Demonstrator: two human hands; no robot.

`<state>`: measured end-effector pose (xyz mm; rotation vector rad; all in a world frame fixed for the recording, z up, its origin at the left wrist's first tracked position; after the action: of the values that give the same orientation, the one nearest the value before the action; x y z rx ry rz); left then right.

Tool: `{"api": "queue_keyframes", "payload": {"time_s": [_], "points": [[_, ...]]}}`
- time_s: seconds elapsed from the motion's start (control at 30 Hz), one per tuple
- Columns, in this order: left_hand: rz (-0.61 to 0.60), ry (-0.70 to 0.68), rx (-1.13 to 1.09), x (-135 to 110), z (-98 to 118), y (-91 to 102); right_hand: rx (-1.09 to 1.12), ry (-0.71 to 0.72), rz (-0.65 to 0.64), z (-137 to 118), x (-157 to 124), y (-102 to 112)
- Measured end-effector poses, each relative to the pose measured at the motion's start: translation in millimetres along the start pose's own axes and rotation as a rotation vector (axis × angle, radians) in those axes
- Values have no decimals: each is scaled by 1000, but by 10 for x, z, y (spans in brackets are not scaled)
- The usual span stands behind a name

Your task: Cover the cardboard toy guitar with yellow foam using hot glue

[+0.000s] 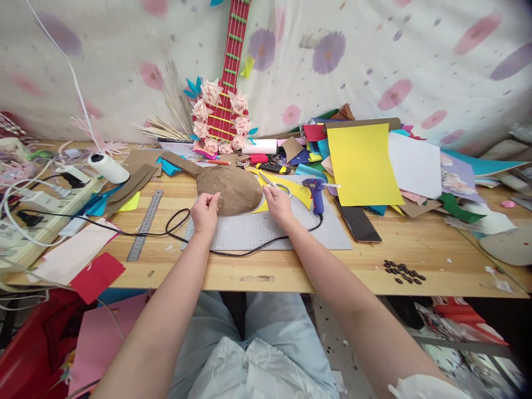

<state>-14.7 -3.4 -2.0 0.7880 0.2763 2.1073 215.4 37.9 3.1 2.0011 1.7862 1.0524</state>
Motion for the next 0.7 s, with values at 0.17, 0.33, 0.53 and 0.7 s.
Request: {"api": "queue_keyframes", "payload": {"time_s": [0.17,0.33,0.53,0.7], "points": [[-81,-18,61,-40,58,-6,-24,-136,-74,123,2,14],[-101,-150,274,43,104,-65,-55,-39,-128,113,17,17],[-246,-466,429,-23,258,-163,-86,70,-92,74,-6,33],[-413,-752,469,-114,313,-243,-158,-29,-99,115,-25,14]]}}
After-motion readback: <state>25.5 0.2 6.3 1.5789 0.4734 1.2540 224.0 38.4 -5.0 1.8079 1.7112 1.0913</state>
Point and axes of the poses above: each hand's wrist, its own x-axis towards the middle knuckle, its own y-axis out of the back of the hand, z = x × y, the point moved 5 cm from there along x, towards the middle knuckle, and after that the axes turned 5 degrees about x, right-handed, at the moved point
